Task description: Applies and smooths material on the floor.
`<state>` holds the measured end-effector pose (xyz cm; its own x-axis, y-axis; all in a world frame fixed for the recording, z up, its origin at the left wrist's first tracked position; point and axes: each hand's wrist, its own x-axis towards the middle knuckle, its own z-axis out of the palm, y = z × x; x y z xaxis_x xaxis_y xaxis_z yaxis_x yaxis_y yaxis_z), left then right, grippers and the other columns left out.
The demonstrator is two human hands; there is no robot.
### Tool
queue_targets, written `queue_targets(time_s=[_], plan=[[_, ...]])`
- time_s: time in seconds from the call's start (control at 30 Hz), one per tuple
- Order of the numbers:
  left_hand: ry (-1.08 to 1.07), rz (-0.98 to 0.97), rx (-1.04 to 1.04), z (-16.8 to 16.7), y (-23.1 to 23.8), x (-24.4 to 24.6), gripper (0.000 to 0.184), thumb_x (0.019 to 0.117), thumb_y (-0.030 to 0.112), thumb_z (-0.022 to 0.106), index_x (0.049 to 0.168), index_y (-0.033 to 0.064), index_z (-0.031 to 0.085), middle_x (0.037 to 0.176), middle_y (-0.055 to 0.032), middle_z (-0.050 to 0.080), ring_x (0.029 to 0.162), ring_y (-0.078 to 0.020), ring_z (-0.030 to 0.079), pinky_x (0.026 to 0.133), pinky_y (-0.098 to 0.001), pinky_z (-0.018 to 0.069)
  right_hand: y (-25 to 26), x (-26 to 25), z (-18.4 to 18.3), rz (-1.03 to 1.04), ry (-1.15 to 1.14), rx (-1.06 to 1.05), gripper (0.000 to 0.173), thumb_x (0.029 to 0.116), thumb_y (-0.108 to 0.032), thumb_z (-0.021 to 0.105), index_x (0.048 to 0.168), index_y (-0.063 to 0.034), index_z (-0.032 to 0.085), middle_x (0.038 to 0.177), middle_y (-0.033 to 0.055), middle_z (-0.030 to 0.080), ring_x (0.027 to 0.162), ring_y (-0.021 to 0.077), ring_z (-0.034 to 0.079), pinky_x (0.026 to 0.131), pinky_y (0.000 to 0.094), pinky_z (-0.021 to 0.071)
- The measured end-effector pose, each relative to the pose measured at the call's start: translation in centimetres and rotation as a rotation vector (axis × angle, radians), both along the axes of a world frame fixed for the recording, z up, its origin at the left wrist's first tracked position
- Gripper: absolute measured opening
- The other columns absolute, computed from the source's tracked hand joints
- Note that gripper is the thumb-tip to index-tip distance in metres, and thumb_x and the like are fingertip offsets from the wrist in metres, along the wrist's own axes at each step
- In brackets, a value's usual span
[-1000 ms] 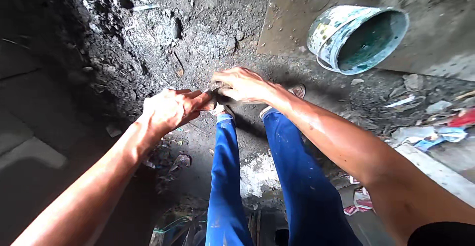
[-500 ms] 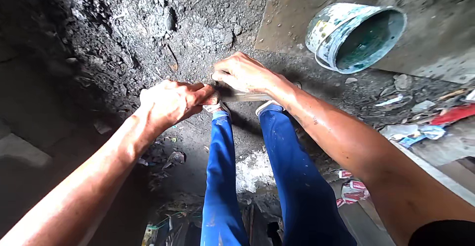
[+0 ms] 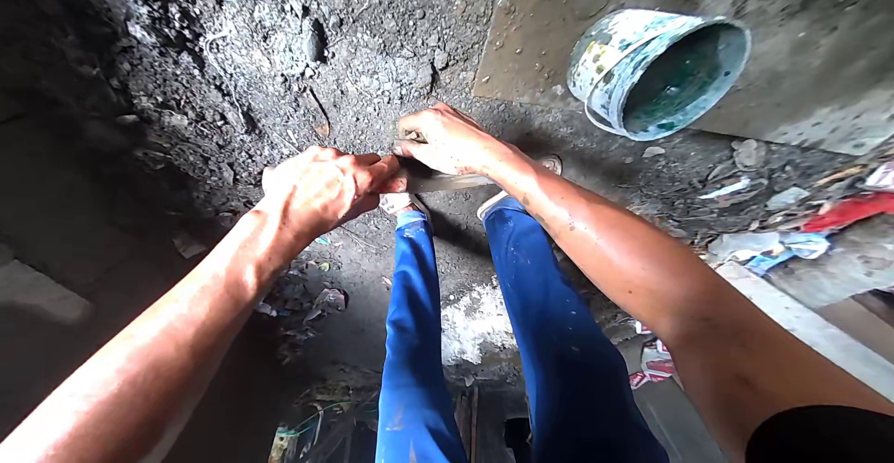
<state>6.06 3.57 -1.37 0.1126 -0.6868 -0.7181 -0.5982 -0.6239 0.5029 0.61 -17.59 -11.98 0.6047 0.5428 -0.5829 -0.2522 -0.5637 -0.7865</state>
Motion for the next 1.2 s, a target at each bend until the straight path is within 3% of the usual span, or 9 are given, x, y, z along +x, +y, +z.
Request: queue_targets(time_s=[0.23,0.37,0.57,0.7,0.8,0.97,1.03,1.13,1.2], plan=[[0.048,0.111,0.133,-0.4,-1.6,0.7,0.036,0.0943,0.033,0.069,0.129,0.0255,0.061,0.094,-0.0064,0.071,0.081,-0.0316,0.07,0.071,-0.0561,0.0552,-1.4,-0.2,0.0,-0.219,-0.138,-0.173,0.043,0.1042,-0.051,0.052,0.115,-0.0111,0.064,0.08,0.008,0.067,0.075,0.0279,0.069,0.068,0.0508,0.0568],[0.066,0.104,0.106,-0.1,-1.6,1.0,0.035,0.0947,0.032,0.068,0.128,0.0241,0.062,0.092,-0.0071,0.07,0.08,-0.0312,0.07,0.07,-0.0561,0.0548,-3.0,-1.3,0.2,-0.049,-0.073,-0.179,0.053,0.0977,-0.049,0.064,0.138,-0.0152,0.054,0.095,0.0127,0.07,0.088,0.0343,0.071,0.075,0.0564,0.0571],[0.133,0.179,0.142,-0.6,-2.5,0.0,0.034,0.0938,0.034,0.07,0.126,0.0242,0.062,0.088,-0.0081,0.07,0.08,-0.0325,0.07,0.069,-0.0582,0.055,-3.3,-1.9,-0.7,-0.128,-0.098,-0.285,0.047,0.1045,-0.054,0.05,0.123,-0.0116,0.06,0.081,0.0114,0.068,0.077,0.0343,0.071,0.067,0.0544,0.057],[0.144,0.211,0.197,-0.6,-3.1,-0.6,0.033,0.0931,0.034,0.07,0.124,0.0241,0.063,0.083,-0.0097,0.069,0.077,-0.0339,0.069,0.066,-0.0589,0.0545,-5.2,-0.5,-1.0,-0.362,-0.064,-0.436,0.041,0.1067,-0.037,0.051,0.14,-0.0138,0.057,0.101,0.0136,0.072,0.089,0.0327,0.072,0.078,0.0538,0.0583],[0.121,0.24,0.224,-1.0,-2.4,-1.1,0.035,0.0929,0.033,0.07,0.125,0.0237,0.062,0.084,-0.0109,0.069,0.078,-0.0357,0.069,0.066,-0.0606,0.0544,-7.1,1.1,1.2,-0.626,-0.302,-0.419,0.032,0.0943,-0.007,0.055,0.123,-0.011,0.069,0.12,0.0113,0.065,0.102,0.0216,0.068,0.085,0.0386,0.0587],[0.068,0.314,0.166,-2.0,-1.4,-2.5,0.031,0.0925,0.029,0.071,0.121,0.0216,0.062,0.078,-0.0103,0.068,0.067,-0.035,0.068,0.056,-0.0599,0.0517,-8.5,3.8,3.4,-1.075,-0.743,-0.281,0.02,0.0845,0.002,0.062,0.096,-0.0008,0.078,0.1,0.0156,0.072,0.09,0.0186,0.069,0.077,0.0286,0.0579],[0.069,0.351,0.212,-3.1,-2.0,-2.7,0.03,0.0946,0.031,0.07,0.122,0.0213,0.063,0.079,-0.0121,0.069,0.069,-0.0369,0.068,0.058,-0.063,0.052,-8.9,3.4,-0.6,-1.006,-0.643,-0.354,0.014,0.0861,-0.008,0.068,0.097,-0.0043,0.077,0.106,0.0136,0.072,0.094,0.019,0.07,0.077,0.0315,0.0594],[0.039,0.373,0.285,-4.1,-3.8,-3.6,0.032,0.0941,0.031,0.07,0.123,0.0189,0.063,0.084,-0.0178,0.07,0.075,-0.0429,0.069,0.062,-0.0687,0.0519,-10.4,-1.5,-8.0,-0.624,-0.183,-0.457,0.061,0.0925,-0.059,0.067,0.132,-0.0122,0.068,0.157,0.0051,0.049,0.143,0.0216,0.048,0.117,0.0425,0.0423],[-0.004,0.35,0.296,-4.9,-5.5,-3.3,0.031,0.0941,0.031,0.07,0.121,0.0176,0.063,0.086,-0.0179,0.07,0.077,-0.0436,0.069,0.064,-0.069,0.0522,-12.2,-3.2,-6.4,-0.643,-0.194,-0.465,0.051,0.0971,-0.054,0.064,0.126,-0.0117,0.071,0.149,0.0039,0.057,0.137,0.0215,0.052,0.113,0.041,0.0458]])
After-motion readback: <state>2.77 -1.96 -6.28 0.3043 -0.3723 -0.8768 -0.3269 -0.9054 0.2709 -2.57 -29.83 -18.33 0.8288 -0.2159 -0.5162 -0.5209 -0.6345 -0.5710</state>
